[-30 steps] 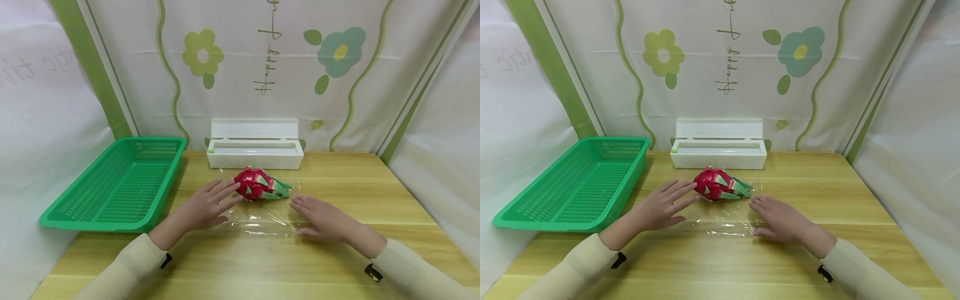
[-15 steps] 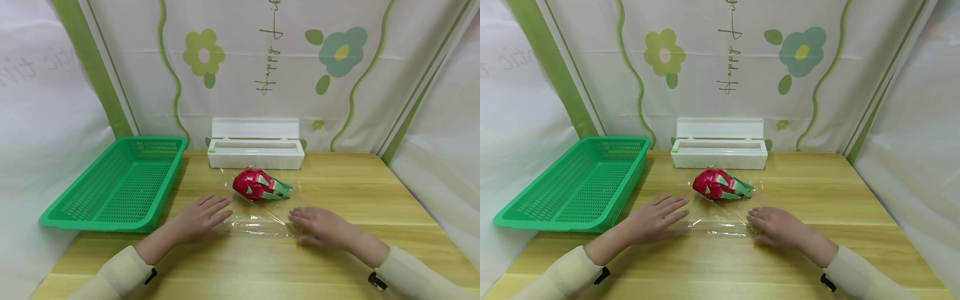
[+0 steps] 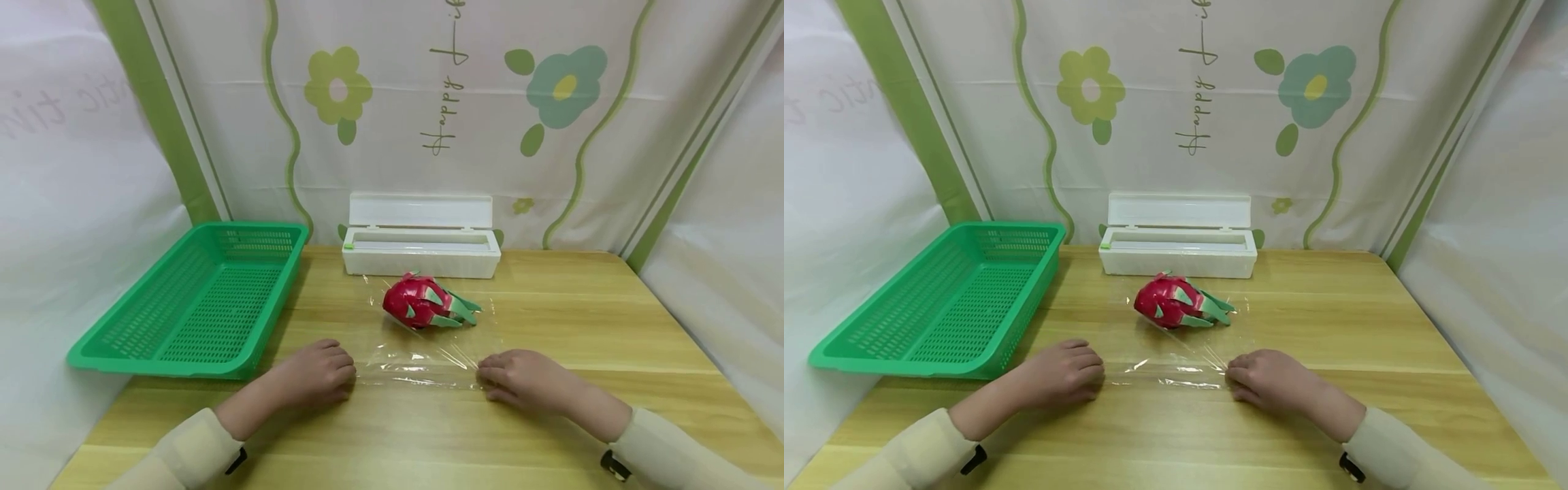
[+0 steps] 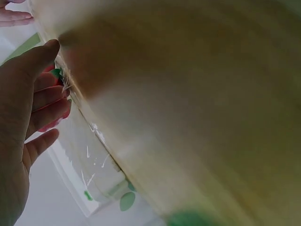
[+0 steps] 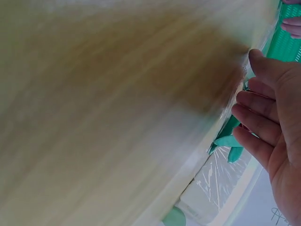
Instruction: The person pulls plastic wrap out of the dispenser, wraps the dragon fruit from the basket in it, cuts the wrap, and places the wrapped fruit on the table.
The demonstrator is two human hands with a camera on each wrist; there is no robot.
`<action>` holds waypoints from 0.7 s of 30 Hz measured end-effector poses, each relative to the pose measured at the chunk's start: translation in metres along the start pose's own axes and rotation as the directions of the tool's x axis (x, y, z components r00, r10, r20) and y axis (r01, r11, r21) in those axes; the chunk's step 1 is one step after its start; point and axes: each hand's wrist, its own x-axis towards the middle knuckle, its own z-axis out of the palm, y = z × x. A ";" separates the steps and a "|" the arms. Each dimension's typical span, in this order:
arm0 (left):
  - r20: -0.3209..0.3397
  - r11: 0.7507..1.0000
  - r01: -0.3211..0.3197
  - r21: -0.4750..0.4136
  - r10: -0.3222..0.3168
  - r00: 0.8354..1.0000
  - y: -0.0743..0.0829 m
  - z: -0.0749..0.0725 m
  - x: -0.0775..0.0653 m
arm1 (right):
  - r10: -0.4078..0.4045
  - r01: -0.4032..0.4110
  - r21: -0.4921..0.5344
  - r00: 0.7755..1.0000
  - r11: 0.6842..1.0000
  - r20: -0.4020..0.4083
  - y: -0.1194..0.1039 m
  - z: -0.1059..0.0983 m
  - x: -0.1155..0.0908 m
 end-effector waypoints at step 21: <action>0.102 0.993 -0.029 0.115 0.018 0.995 0.004 0.002 0.000 | 0.035 -0.036 -0.021 0.999 0.999 -0.017 -0.004 0.003 0.005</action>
